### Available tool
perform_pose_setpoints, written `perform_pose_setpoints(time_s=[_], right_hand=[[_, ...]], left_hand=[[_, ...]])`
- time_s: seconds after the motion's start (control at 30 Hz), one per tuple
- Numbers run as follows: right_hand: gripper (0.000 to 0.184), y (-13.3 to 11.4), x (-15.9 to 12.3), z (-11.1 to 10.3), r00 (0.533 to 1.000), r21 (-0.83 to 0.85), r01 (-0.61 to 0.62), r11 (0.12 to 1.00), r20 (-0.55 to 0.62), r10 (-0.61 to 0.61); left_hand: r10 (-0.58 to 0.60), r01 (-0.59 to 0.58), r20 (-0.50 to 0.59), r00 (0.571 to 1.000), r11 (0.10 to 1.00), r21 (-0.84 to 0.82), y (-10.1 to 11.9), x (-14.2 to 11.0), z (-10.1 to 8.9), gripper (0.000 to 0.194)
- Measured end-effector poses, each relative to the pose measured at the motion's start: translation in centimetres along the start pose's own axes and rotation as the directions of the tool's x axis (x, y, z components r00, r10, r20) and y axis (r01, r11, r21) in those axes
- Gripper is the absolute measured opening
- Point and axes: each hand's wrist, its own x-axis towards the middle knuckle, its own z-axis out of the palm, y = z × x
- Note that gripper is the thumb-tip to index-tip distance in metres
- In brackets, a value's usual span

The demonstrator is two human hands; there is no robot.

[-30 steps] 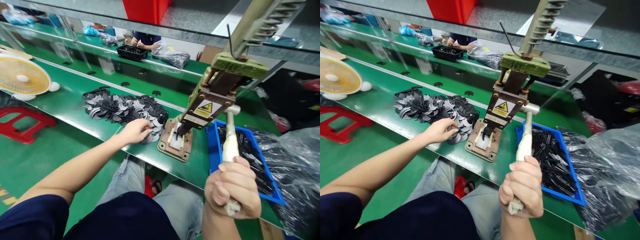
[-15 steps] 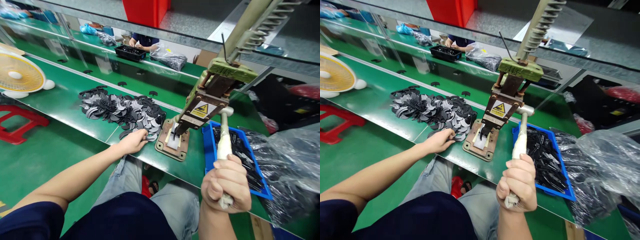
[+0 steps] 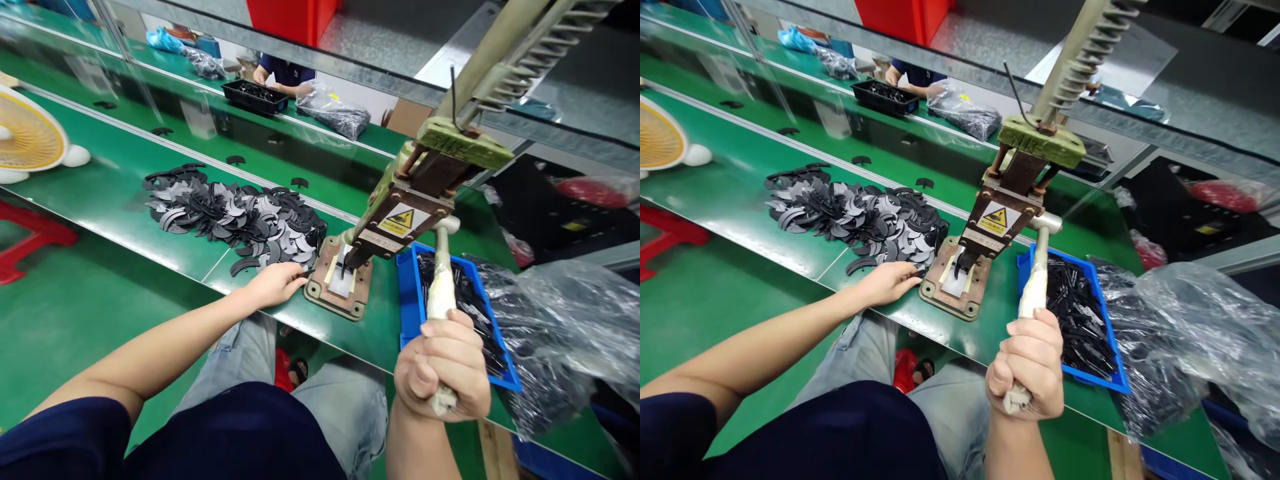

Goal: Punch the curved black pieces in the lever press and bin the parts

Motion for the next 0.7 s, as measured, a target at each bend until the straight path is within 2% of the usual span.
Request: perform_pose_setpoints(time_s=[0.1, 0.2, 0.3, 0.4, 0.5, 0.57, 0.7], right_hand=[[0.038, 0.1, 0.1, 0.2, 1.0, -0.003, 0.007, 1.0, -0.016, -0.007], [0.041, 0.2, 0.2, 1.0, 0.995, -0.005, 0.032, 0.999, -0.09, -0.032], [0.047, 0.3, 0.4, 1.7, 0.984, -0.014, 0.058, 0.998, -0.166, -0.059], [0.048, 0.5, 0.5, 2.0, 0.982, -0.014, 0.068, 0.998, -0.178, -0.07], [0.047, 0.7, 0.4, 1.8, 0.982, -0.008, 0.082, 0.997, -0.172, -0.082], [0.046, 0.8, 0.4, 1.6, 0.984, -0.009, 0.073, 0.997, -0.164, -0.074], [0.041, 0.9, 0.4, 1.8, 0.979, 0.008, 0.107, 0.994, -0.178, -0.104]], left_hand=[[-0.095, 0.092, -0.026, 0.995, 0.992, -0.082, -0.2, 0.4, -0.4, 0.023], [-0.172, 0.172, 0.027, 0.985, 0.94, -0.293, -0.1, 2.1, -1.5, 0.024], [-0.13, 0.168, 0.115, 0.985, 0.876, -0.452, 0.0, 5.0, -1.6, 0.027], [-0.09, 0.172, 0.186, 0.978, 0.85, -0.498, 0.2, 8.0, -0.6, 0.03], [-0.094, 0.235, 0.285, 0.954, 0.822, -0.519, 0.7, 10.0, 0.3, 0.027], [-0.107, 0.266, 0.32, 0.941, 0.82, -0.507, 1.0, 10.8, 0.6, 0.023], [-0.128, 0.282, 0.324, 0.937, 0.823, -0.492, 1.2, 11.4, 0.8, 0.017]])
